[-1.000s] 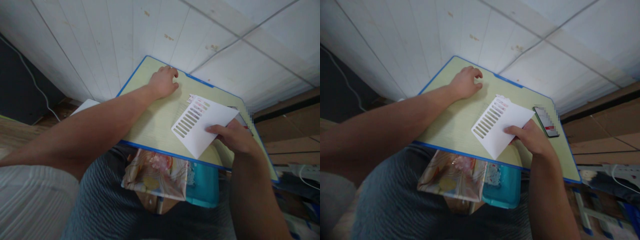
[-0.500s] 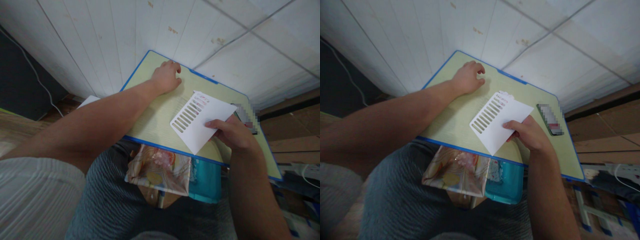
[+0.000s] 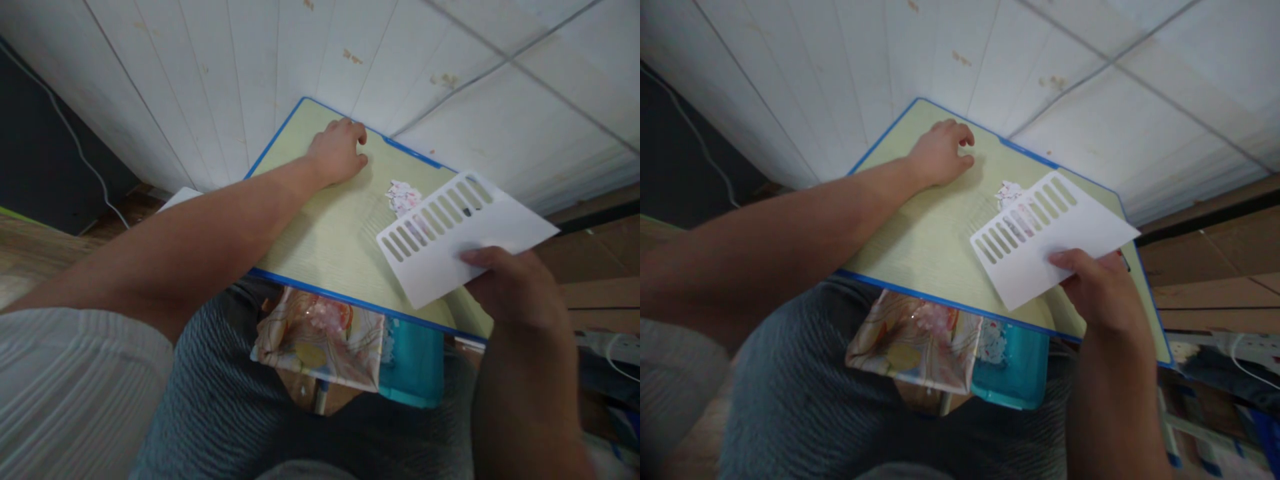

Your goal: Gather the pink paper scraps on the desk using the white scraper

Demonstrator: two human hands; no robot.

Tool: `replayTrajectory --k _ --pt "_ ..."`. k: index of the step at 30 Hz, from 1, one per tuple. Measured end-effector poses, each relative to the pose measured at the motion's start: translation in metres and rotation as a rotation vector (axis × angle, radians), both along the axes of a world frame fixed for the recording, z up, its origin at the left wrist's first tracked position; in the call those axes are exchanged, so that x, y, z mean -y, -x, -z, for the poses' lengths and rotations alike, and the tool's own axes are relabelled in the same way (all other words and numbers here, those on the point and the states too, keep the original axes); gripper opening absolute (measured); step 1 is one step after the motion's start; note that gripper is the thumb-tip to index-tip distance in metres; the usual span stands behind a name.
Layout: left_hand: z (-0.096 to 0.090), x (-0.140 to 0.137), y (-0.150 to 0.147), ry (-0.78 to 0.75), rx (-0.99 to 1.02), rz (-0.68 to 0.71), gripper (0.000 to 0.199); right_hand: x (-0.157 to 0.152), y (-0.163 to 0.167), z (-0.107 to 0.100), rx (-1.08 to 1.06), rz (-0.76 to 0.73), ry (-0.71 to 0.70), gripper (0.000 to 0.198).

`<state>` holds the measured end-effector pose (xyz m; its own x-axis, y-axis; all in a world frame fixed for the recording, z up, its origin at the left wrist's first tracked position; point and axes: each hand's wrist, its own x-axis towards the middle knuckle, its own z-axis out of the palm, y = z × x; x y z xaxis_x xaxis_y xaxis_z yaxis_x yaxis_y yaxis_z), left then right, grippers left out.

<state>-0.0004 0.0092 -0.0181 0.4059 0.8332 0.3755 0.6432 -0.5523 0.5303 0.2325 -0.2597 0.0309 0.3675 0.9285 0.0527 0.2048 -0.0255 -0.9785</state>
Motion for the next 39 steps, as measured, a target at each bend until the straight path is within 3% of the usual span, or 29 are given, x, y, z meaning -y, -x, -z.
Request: replayTrajectory --k 3,7,21,24,28,32,37,39 --pt "0.001 -0.001 0.0 -0.019 0.018 0.008 0.044 0.014 -0.01 -0.008 0.072 0.033 0.012 0.057" --pt "0.001 0.0 0.001 -0.006 -0.007 -0.011 0.045 0.034 -0.023 -0.01 0.132 -0.002 0.147 0.055" --pt "-0.005 0.005 0.0 0.053 -0.009 -0.021 0.04 0.052 -0.017 0.004 -0.001 0.001 0.275 0.053" --pt "0.001 -0.002 0.0 0.031 0.009 -0.013 0.042 0.051 -0.015 0.003 -0.038 0.059 0.193 0.051" --pt "0.009 -0.011 0.003 -0.035 0.027 0.004 0.039 0.053 -0.024 0.005 -0.113 0.191 -0.072 0.038" --pt "0.011 -0.01 0.007 -0.04 -0.034 -0.034 0.038 0.056 -0.04 0.018 -0.179 0.172 -0.051 0.025" --pt "0.014 -0.015 0.015 -0.089 -0.084 -0.035 0.038 0.036 -0.046 0.046 -0.189 0.359 -0.252 0.042" --pt "0.015 -0.016 0.015 -0.093 -0.106 -0.048 0.037 0.024 -0.048 0.056 -0.171 0.404 -0.24 0.05"
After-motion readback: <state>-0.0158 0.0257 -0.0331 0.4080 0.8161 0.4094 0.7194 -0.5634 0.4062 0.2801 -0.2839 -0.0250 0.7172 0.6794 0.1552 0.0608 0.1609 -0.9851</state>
